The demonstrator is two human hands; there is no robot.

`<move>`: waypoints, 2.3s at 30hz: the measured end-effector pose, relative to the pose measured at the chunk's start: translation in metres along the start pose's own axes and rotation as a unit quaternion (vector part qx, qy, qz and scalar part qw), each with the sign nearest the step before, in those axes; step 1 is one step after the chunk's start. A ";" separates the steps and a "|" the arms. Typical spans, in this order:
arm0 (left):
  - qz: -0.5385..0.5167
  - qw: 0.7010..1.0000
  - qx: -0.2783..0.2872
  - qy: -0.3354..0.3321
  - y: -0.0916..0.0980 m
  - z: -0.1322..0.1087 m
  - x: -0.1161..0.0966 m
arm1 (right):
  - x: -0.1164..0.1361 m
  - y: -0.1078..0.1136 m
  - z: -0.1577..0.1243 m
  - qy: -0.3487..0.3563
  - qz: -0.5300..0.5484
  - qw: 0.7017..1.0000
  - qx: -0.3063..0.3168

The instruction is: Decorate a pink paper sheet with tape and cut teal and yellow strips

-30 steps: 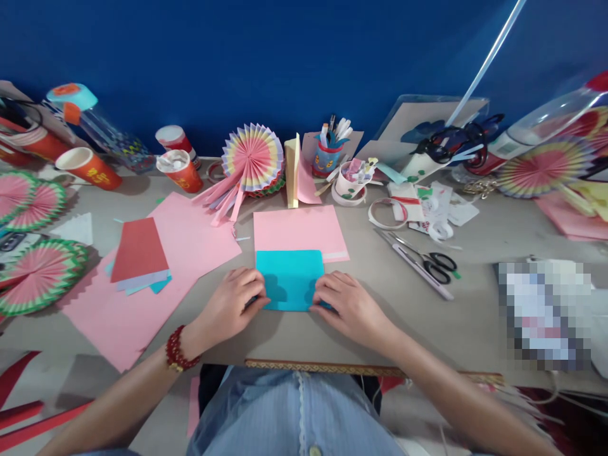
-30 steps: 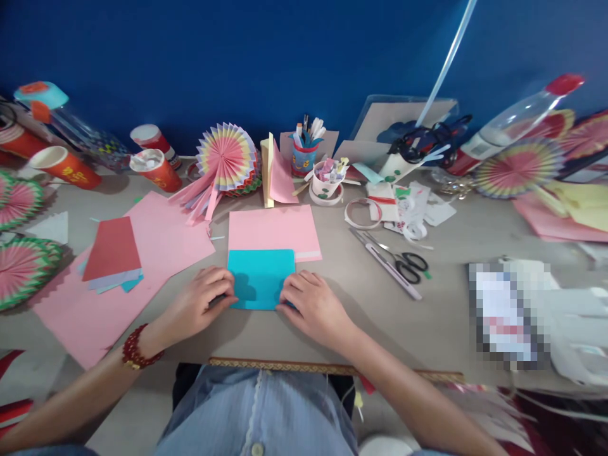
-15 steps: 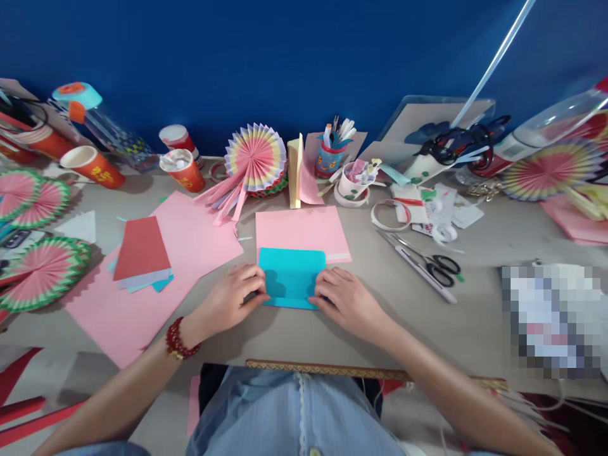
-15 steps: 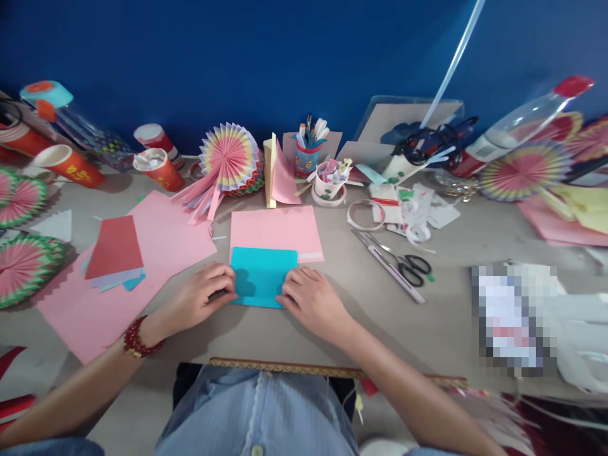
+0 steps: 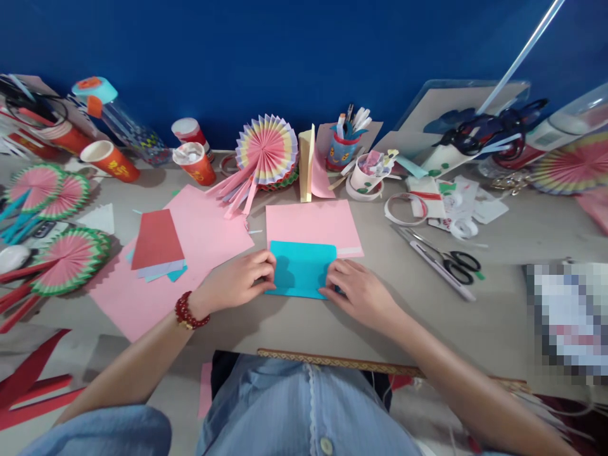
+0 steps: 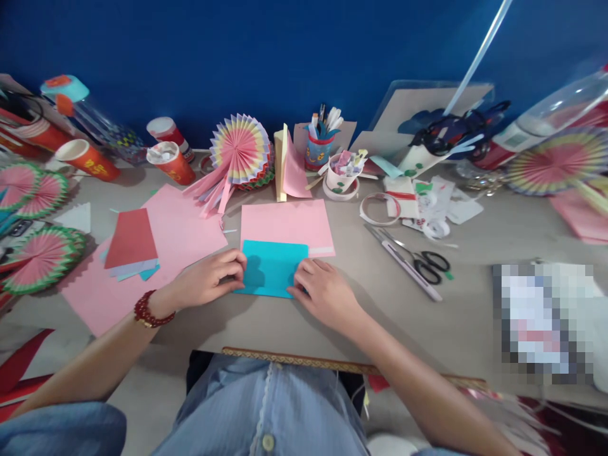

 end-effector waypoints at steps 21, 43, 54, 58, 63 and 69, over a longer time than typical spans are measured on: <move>0.059 0.997 0.020 -0.037 -0.005 -0.004 0.000 | 0.000 0.001 0.001 0.002 0.004 1.000 -0.005; 0.128 0.988 0.006 -0.080 -0.010 -0.012 -0.005 | -0.002 0.000 0.001 -0.006 0.016 1.000 0.004; 0.187 0.976 0.048 -0.102 -0.019 -0.017 -0.002 | -0.001 0.000 0.001 -0.006 0.023 1.000 -0.001; 0.201 0.972 0.044 -0.112 -0.019 -0.018 -0.002 | 0.000 0.001 0.000 -0.001 0.020 1.000 -0.010; 0.222 0.967 0.036 -0.123 -0.019 -0.018 -0.003 | -0.001 0.000 -0.001 0.005 0.022 1.000 -0.016; 0.228 0.965 0.035 -0.122 -0.019 -0.018 -0.003 | -0.001 0.000 -0.001 0.010 0.016 1.000 -0.020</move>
Point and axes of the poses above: each hand's wrist, its own z-axis towards the middle knuckle, its own y-axis out of the back of the hand, x = y × z, the point moved 7 cm from there along z, towards the middle knuckle, and after that the axes turned 1 degree about -z, right-handed, at the moved point
